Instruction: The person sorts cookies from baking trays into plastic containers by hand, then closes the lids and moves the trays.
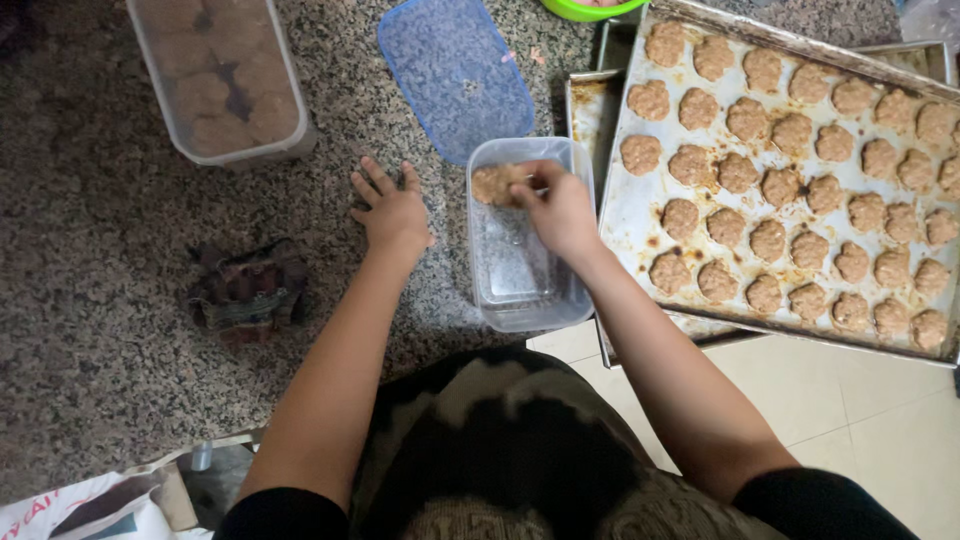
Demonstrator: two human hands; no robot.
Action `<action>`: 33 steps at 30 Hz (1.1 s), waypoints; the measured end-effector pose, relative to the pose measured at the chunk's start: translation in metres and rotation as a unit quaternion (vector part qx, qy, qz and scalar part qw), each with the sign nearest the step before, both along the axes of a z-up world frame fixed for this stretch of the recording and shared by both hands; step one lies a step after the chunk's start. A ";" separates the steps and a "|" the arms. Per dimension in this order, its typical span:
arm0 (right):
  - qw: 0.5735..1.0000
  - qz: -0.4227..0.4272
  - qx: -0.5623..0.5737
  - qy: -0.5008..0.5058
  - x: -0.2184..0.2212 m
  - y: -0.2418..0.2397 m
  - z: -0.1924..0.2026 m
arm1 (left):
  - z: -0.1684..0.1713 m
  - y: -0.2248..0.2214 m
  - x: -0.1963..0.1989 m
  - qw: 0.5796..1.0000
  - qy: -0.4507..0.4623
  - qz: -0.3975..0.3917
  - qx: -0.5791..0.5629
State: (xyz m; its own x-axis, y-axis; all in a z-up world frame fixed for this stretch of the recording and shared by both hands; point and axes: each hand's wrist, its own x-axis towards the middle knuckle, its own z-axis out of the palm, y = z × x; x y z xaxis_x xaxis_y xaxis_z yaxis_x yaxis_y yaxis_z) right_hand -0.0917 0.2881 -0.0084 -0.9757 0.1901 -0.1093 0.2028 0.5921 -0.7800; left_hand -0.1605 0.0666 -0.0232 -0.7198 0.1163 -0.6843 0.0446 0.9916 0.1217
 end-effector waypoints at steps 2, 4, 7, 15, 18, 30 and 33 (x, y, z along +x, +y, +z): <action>1.000 0.015 -0.001 -0.020 -0.013 -0.003 -0.030 | 0.005 0.003 -0.003 1.000 -0.018 -0.005 0.000; 0.999 0.004 -0.013 -0.030 -0.018 -0.003 -0.056 | 0.008 0.003 -0.003 1.000 -0.021 -0.008 0.003; 0.996 -0.065 -0.057 -0.038 -0.023 -0.005 -0.083 | 0.004 0.003 -0.002 1.000 -0.009 -0.012 -0.001; 0.989 -0.118 0.091 -0.022 -0.019 -0.022 -0.067 | -0.035 0.006 -0.001 0.996 0.093 0.001 -0.006; 0.992 -0.108 0.058 0.011 -0.014 -0.029 -0.037 | -0.040 0.005 0.000 0.993 0.121 0.001 -0.012; 0.925 -0.084 0.342 0.146 0.010 0.132 0.013 | -0.014 0.014 -0.010 0.998 0.027 -0.032 -0.052; 0.960 -0.064 0.266 0.057 0.010 0.149 -0.001 | -0.006 0.018 -0.013 0.997 -0.006 -0.028 -0.067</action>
